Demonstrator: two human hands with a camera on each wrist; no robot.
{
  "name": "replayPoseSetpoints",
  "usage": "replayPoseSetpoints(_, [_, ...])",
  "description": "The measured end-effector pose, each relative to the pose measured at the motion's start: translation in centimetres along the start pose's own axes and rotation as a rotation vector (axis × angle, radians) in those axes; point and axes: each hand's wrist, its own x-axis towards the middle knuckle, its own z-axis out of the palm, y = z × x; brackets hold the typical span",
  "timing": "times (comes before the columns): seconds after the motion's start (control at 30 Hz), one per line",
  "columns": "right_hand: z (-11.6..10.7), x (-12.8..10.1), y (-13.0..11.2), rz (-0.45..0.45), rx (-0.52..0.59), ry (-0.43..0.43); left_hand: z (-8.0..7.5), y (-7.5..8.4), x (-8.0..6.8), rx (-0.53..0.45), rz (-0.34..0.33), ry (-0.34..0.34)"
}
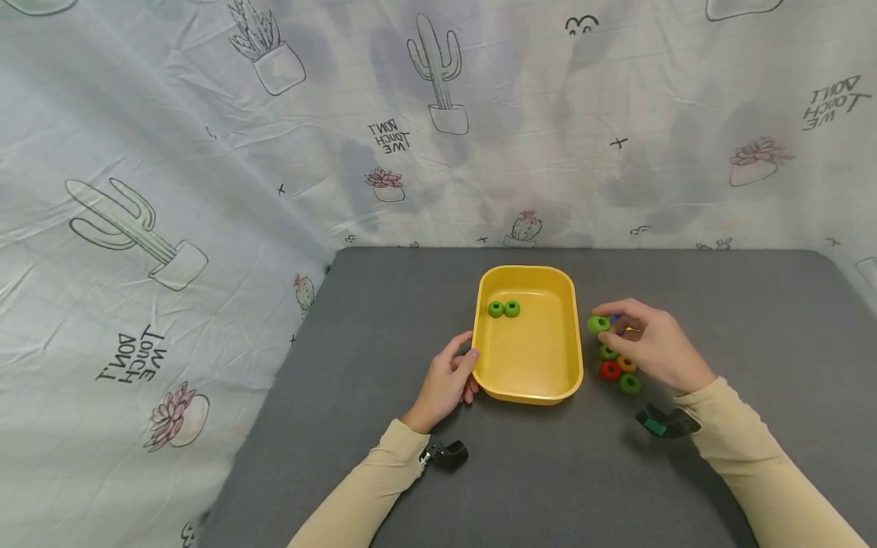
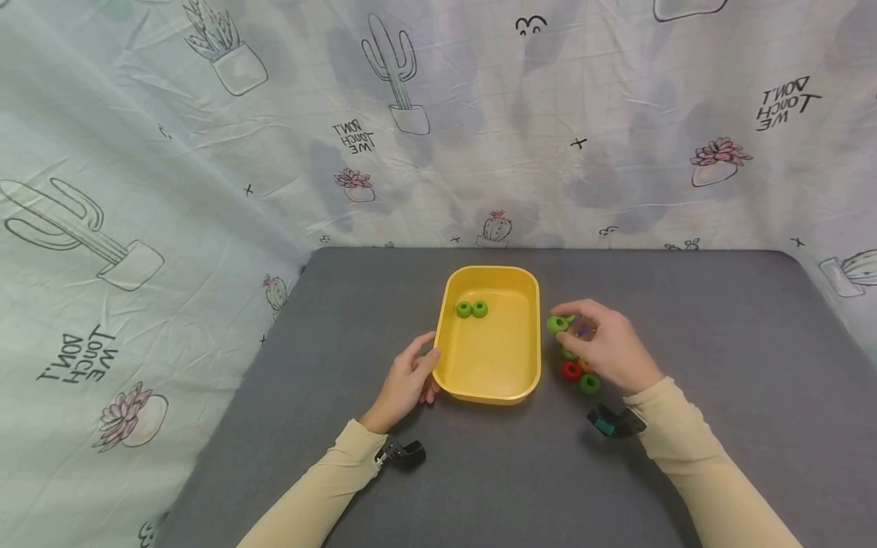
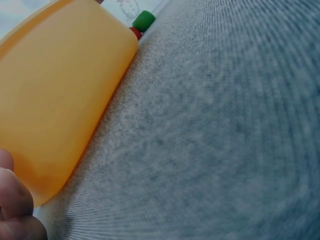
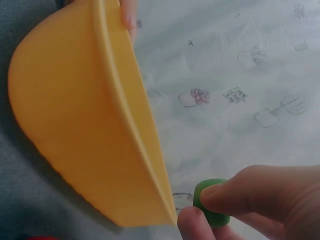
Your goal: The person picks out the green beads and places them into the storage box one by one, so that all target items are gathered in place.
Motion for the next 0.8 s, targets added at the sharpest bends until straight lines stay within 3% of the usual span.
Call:
replayPoseSetpoints(0.27, [0.6,1.6,-1.9,0.016,-0.026,-0.053,-0.1,0.1,0.0,0.0,0.011,-0.002])
replayPoseSetpoints(0.8, [2.8,5.2,-4.5,-0.061,-0.034,-0.142,0.0,0.3,-0.2,-0.017,0.01,0.002])
